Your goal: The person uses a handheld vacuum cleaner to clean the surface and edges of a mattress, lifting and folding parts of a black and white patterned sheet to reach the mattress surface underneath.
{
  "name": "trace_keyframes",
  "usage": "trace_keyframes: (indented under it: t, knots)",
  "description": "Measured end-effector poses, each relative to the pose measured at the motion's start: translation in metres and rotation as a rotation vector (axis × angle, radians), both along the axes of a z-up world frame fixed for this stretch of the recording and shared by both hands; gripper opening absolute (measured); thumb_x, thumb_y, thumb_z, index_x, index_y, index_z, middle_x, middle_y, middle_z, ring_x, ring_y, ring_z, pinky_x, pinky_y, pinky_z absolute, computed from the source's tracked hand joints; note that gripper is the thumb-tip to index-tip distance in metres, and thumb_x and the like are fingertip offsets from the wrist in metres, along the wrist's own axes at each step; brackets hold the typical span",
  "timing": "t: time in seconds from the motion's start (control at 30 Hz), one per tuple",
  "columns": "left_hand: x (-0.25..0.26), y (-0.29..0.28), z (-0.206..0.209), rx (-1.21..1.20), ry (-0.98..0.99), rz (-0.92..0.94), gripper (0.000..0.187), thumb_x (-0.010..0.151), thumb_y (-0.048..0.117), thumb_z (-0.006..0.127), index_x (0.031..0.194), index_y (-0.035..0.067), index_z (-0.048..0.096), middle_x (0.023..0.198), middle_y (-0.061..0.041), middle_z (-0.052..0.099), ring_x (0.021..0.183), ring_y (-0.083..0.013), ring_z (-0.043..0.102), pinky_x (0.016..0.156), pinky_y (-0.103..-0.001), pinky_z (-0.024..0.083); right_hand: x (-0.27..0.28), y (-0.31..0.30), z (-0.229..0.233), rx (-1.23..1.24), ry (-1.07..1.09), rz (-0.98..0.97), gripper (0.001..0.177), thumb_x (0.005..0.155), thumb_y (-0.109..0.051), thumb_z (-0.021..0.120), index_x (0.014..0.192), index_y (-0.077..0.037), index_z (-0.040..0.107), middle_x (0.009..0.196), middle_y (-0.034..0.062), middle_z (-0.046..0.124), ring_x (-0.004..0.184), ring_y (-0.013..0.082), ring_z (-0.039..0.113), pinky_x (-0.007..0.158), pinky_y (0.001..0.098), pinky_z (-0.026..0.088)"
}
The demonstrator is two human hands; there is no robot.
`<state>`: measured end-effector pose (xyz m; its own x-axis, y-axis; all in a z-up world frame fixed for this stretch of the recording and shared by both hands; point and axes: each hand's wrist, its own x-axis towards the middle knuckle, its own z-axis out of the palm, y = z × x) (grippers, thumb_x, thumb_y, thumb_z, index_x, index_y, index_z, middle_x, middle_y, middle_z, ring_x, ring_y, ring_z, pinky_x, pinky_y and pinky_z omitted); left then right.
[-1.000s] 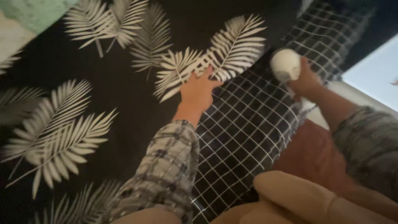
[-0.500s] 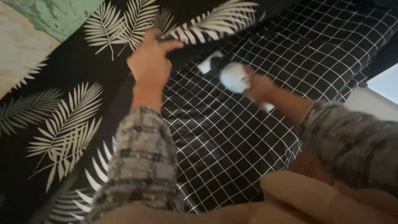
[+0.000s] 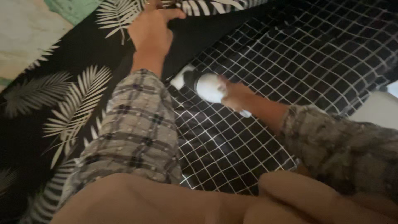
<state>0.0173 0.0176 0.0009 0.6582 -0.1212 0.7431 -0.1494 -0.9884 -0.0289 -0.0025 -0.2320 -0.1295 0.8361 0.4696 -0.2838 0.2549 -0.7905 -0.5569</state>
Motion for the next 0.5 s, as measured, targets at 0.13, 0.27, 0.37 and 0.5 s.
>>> trace_keyframes:
  t: [0.13, 0.27, 0.37, 0.5]
  knots:
    - [-0.002, -0.004, -0.014, 0.021, -0.055, 0.026, 0.052, 0.081, 0.0, 0.079, 0.109, 0.044, 0.081, 0.118, -0.001, 0.068, 0.097, -0.0283, 0.07, 0.072, -0.044, 0.056, 0.025, 0.023, 0.021, 0.0, 0.072, -0.181, 0.093, 0.088, -0.012, 0.06, 0.165, -0.027, 0.01, 0.111, 0.0273, 0.071, 0.062, 0.0313, 0.074, 0.054, 0.0377, 0.065]
    - [-0.001, -0.004, -0.016, 0.092, -0.094, 0.032, 0.057, 0.071, 0.001, 0.081, 0.109, 0.043, 0.08, 0.118, -0.006, 0.068, 0.099, -0.0313, 0.068, 0.072, -0.044, 0.057, 0.021, 0.016, 0.023, 0.058, 0.027, -0.089, 0.096, 0.089, -0.022, 0.071, 0.163, -0.018, 0.01, 0.111, 0.0232, 0.071, 0.056, 0.031, 0.072, 0.052, 0.0366, 0.062]
    - [-0.002, -0.012, -0.017, 0.039, 0.064, 0.046, 0.056, 0.074, 0.001, 0.079, 0.112, 0.041, 0.079, 0.116, -0.005, 0.068, 0.1, -0.0324, 0.067, 0.077, -0.046, 0.056, -0.012, 0.005, 0.01, 0.16, 0.086, -0.106, 0.1, 0.087, -0.015, 0.066, 0.162, -0.016, -0.001, 0.125, 0.0207, 0.066, 0.059, 0.0316, 0.072, 0.047, 0.037, 0.062]
    - [-0.011, -0.028, -0.024, 0.02, 0.025, -0.008, 0.051, 0.074, 0.002, 0.077, 0.107, 0.041, 0.08, 0.119, -0.006, 0.067, 0.102, -0.0317, 0.066, 0.077, -0.046, 0.056, -0.071, -0.012, -0.01, 0.304, 0.082, -0.059, 0.101, 0.08, -0.009, 0.067, 0.16, -0.013, 0.006, 0.135, 0.0227, 0.061, 0.061, 0.0224, 0.073, 0.045, 0.0324, 0.065]
